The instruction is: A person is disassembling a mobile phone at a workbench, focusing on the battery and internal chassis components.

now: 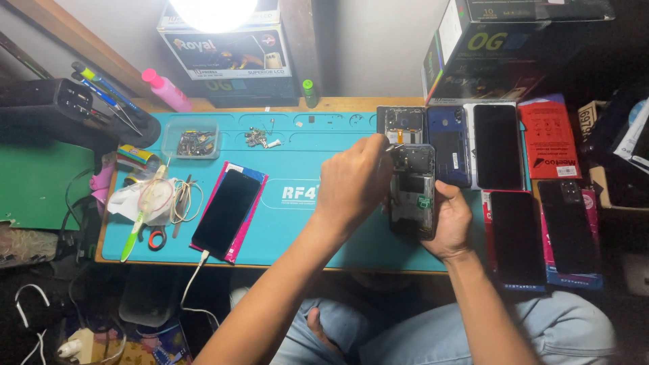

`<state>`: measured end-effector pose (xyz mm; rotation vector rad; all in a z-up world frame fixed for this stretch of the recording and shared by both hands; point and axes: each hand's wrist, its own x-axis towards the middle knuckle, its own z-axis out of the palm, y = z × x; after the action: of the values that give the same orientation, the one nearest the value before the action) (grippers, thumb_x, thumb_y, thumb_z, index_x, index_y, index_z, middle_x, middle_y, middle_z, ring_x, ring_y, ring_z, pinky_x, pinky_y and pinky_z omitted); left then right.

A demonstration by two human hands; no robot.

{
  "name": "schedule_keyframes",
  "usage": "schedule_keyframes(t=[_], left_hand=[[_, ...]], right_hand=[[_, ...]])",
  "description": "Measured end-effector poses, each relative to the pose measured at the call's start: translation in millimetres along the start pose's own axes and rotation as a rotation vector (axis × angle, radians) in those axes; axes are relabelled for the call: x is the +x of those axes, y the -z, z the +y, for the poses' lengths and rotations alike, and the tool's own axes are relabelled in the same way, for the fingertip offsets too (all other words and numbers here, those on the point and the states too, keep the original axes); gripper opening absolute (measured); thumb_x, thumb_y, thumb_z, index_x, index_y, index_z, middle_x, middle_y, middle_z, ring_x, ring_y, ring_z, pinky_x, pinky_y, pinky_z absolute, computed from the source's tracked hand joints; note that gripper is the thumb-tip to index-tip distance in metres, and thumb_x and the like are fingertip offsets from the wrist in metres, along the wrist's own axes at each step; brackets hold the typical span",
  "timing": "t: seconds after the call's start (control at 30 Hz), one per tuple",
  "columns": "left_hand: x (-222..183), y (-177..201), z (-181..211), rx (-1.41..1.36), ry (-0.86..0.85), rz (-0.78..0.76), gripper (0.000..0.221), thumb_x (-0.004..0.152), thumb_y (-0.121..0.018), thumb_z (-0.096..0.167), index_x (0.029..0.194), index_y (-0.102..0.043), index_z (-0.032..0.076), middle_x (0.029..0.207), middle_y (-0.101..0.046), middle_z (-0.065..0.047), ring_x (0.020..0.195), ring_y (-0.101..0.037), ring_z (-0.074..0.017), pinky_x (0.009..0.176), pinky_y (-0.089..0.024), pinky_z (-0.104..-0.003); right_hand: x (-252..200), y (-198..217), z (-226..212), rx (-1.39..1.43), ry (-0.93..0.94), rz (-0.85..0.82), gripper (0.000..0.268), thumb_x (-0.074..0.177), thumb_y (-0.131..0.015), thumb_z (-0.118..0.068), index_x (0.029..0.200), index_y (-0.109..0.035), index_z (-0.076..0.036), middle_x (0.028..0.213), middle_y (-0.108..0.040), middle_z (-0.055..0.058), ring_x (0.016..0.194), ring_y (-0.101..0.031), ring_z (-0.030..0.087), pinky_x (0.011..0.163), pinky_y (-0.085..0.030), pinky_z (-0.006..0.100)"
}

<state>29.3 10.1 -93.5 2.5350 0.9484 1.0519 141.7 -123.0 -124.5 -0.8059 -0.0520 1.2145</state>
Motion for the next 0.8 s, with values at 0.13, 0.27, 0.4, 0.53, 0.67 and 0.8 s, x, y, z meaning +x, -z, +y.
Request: schedule_keyframes(t=[0.13, 0.27, 0.4, 0.53, 0.67, 0.8], left_hand=[[-3.5, -8.6, -3.8, 0.126, -0.109, 0.061, 0.015, 0.086, -0.067, 0.017, 0.097, -0.059, 0.022, 0.071, -0.054, 0.003, 0.052, -0.067, -0.0241, 0.048, -0.056, -0.039], [-3.9, -10.8, -1.2, 0.179, -0.166, 0.092, 0.015, 0.084, -0.068, 0.014, 0.095, -0.058, 0.019, 0.069, -0.053, 0.003, 0.049, -0.064, -0.0191, 0.046, -0.054, -0.033], [-3.4, -10.1, 8.1, 0.224, -0.164, 0.133, 0.016, 0.083, -0.068, 0.015, 0.092, -0.056, 0.019, 0.068, -0.05, 0.003, 0.048, -0.063, -0.0195, 0.045, -0.053, -0.033], [-5.0, -12.7, 12.3, 0.19, -0.124, 0.158, 0.015, 0.085, -0.069, 0.012, 0.095, -0.058, 0.017, 0.068, -0.05, 0.003, 0.048, -0.062, -0.0187, 0.045, -0.052, -0.031], [-6.9, -18.1, 7.4, 0.163, -0.107, 0.16, 0.018, 0.084, -0.071, 0.013, 0.099, -0.061, 0.016, 0.07, -0.051, 0.003, 0.049, -0.063, -0.02, 0.046, -0.053, -0.032], [-8.0, -16.1, 5.3, 0.125, -0.102, 0.159, 0.019, 0.084, -0.069, 0.013, 0.1, -0.061, 0.019, 0.071, -0.05, 0.004, 0.052, -0.063, -0.0198, 0.048, -0.055, -0.032]], right_hand=[[-4.1, -5.4, -0.5, -0.01, 0.0, 0.011, 0.06, 0.096, -0.051, -0.043, 0.136, -0.073, -0.005, 0.119, -0.078, 0.022, 0.104, -0.076, 0.033, 0.102, -0.059, 0.047], [-3.8, 0.1, -0.3, -0.014, 0.003, 0.021, 0.058, 0.097, -0.052, -0.043, 0.134, -0.074, -0.004, 0.117, -0.079, 0.021, 0.103, -0.077, 0.033, 0.101, -0.06, 0.047], [-0.5, 6.5, 1.9, -0.039, -0.001, 0.028, 0.06, 0.097, -0.051, -0.045, 0.134, -0.074, -0.005, 0.116, -0.079, 0.022, 0.103, -0.077, 0.032, 0.101, -0.06, 0.046], [1.7, 14.8, 2.2, -0.036, 0.018, 0.037, 0.058, 0.097, -0.052, -0.044, 0.134, -0.075, -0.005, 0.115, -0.079, 0.02, 0.101, -0.077, 0.031, 0.099, -0.06, 0.044], [4.8, 15.9, 4.9, -0.022, 0.007, 0.02, 0.06, 0.098, -0.051, -0.045, 0.137, -0.073, -0.005, 0.118, -0.079, 0.021, 0.105, -0.077, 0.031, 0.101, -0.06, 0.044], [-1.5, 1.5, 1.2, -0.016, 0.016, 0.034, 0.059, 0.097, -0.052, -0.043, 0.136, -0.073, -0.005, 0.116, -0.079, 0.02, 0.102, -0.077, 0.029, 0.1, -0.06, 0.044]])
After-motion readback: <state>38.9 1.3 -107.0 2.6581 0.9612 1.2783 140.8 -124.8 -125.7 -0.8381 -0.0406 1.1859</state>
